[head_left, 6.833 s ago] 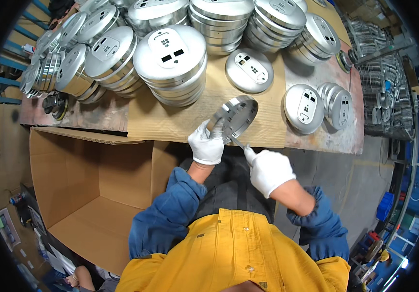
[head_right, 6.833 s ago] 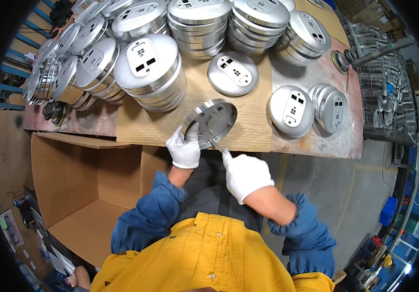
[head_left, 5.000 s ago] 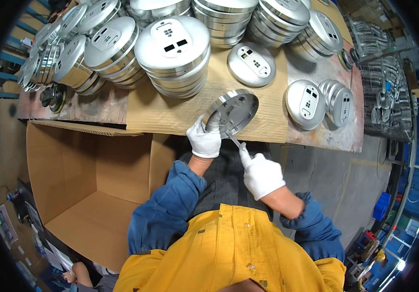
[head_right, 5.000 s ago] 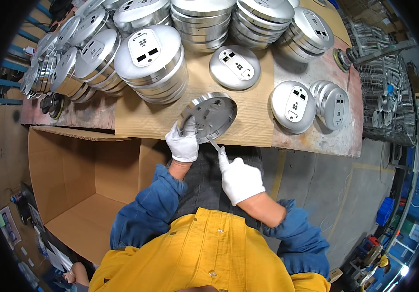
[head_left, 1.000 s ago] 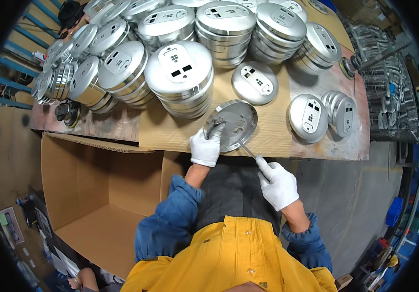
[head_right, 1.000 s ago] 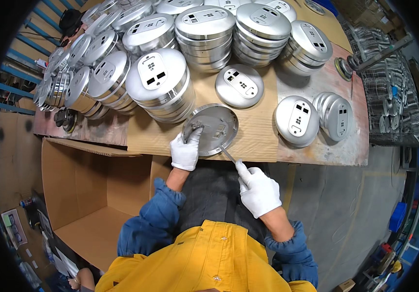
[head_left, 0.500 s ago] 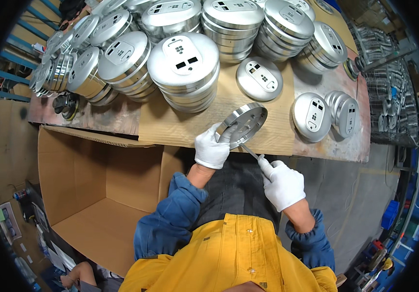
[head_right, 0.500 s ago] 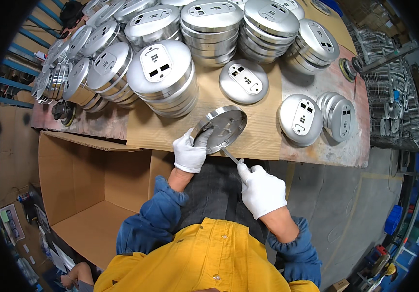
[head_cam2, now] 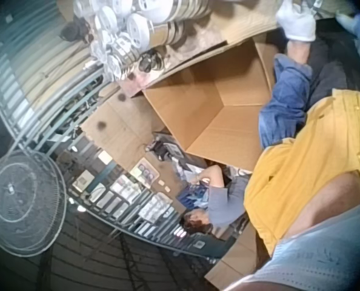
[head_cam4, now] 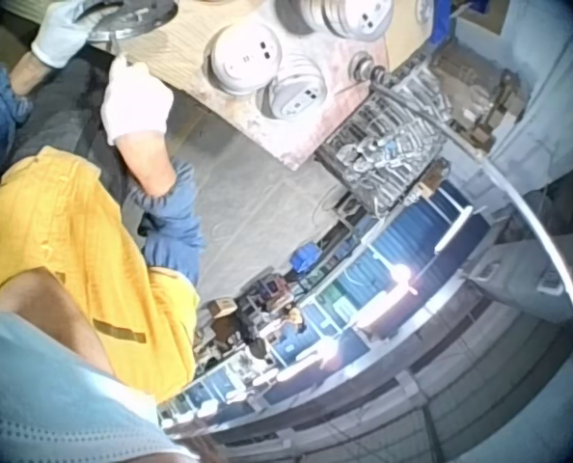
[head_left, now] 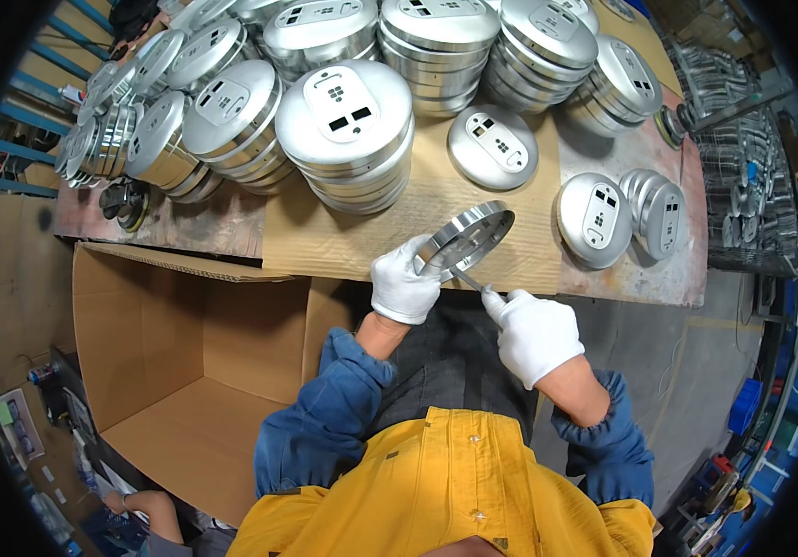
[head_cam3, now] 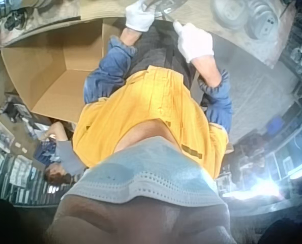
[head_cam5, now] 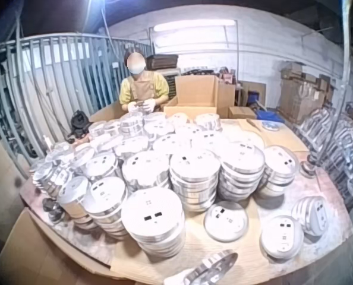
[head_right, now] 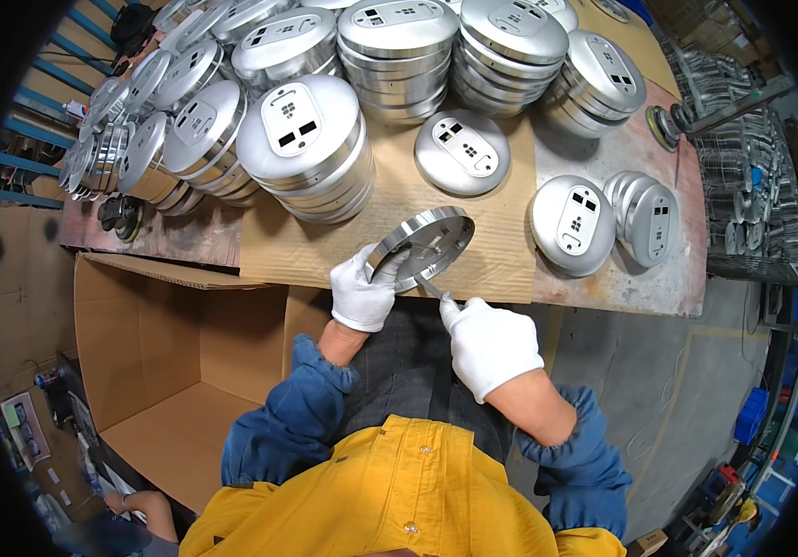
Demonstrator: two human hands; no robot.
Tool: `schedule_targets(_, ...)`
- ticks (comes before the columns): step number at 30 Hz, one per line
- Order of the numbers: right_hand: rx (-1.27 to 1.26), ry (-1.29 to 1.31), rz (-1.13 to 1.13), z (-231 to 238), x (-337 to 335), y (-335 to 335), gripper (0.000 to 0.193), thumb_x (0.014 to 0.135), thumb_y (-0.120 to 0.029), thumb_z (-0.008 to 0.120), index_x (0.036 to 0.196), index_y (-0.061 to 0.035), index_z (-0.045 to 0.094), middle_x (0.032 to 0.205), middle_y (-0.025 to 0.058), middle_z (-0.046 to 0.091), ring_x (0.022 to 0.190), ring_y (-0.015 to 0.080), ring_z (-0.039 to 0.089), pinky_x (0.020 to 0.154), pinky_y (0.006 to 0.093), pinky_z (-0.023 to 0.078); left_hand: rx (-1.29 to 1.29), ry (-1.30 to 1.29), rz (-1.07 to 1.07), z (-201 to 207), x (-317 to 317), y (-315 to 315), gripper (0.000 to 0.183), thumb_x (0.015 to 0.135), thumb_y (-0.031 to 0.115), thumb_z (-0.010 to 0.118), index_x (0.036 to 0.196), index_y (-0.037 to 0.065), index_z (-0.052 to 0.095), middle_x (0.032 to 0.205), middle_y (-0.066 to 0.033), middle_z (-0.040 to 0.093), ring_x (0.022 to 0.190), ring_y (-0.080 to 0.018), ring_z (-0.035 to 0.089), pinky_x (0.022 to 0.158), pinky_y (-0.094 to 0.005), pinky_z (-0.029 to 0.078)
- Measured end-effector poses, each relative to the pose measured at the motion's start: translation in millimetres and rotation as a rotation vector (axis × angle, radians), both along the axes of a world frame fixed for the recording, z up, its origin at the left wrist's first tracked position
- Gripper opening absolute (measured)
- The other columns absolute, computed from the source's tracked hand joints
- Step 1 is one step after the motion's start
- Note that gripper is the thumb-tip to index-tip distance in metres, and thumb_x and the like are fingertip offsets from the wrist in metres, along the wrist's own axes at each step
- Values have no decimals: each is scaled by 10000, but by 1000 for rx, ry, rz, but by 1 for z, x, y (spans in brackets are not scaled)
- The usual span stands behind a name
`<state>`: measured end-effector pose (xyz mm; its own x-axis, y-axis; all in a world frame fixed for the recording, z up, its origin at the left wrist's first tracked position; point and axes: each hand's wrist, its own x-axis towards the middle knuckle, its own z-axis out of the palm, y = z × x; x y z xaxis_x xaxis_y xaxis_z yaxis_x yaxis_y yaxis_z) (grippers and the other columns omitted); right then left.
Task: The person deburrs metal casings using a small metal tool, scraping the interior edges and crevices of each casing before placing it back onto the table.
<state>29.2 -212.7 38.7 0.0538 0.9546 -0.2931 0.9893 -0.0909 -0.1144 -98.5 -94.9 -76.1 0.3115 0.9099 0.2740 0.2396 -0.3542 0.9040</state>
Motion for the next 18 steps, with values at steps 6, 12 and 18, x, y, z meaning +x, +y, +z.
schedule_targets(6, 72, -4, -43, -16, -21, -13, 417, 805, -97, 513, 1216, -31, 547, 755, 108, 546, 551, 233, 602, 477, 373, 476, -138, -10, 191, -5, 5, -1, 335, 801, 238, 746, 881, -69, 640, 450, -85, 472, 374, -153, 421, 414, -304, 364)
schedule_targets(12, 380, 46, -190, -87, -18, -44, 468, 823, -114, 559, 1286, -149, 506, 837, 72, 585, 566, 237, 617, 475, 368, 484, -147, -13, 291, -6, 9, -2, 370, 816, 261, 735, 884, -86, 626, 533, -123, 546, 447, -177, 473, 490, -326, 416)
schedule_targets(18, 284, 205, -237, -44, 4, -27, 377, 854, -195, 579, 1228, -230, 546, 811, 62, 611, 643, 301, 622, 563, 409, 505, -212, -79, 259, -30, -2, -3, 332, 821, 223, 732, 933, -72, 629, 688, -120, 652, 578, -130, 574, 585, -292, 471)
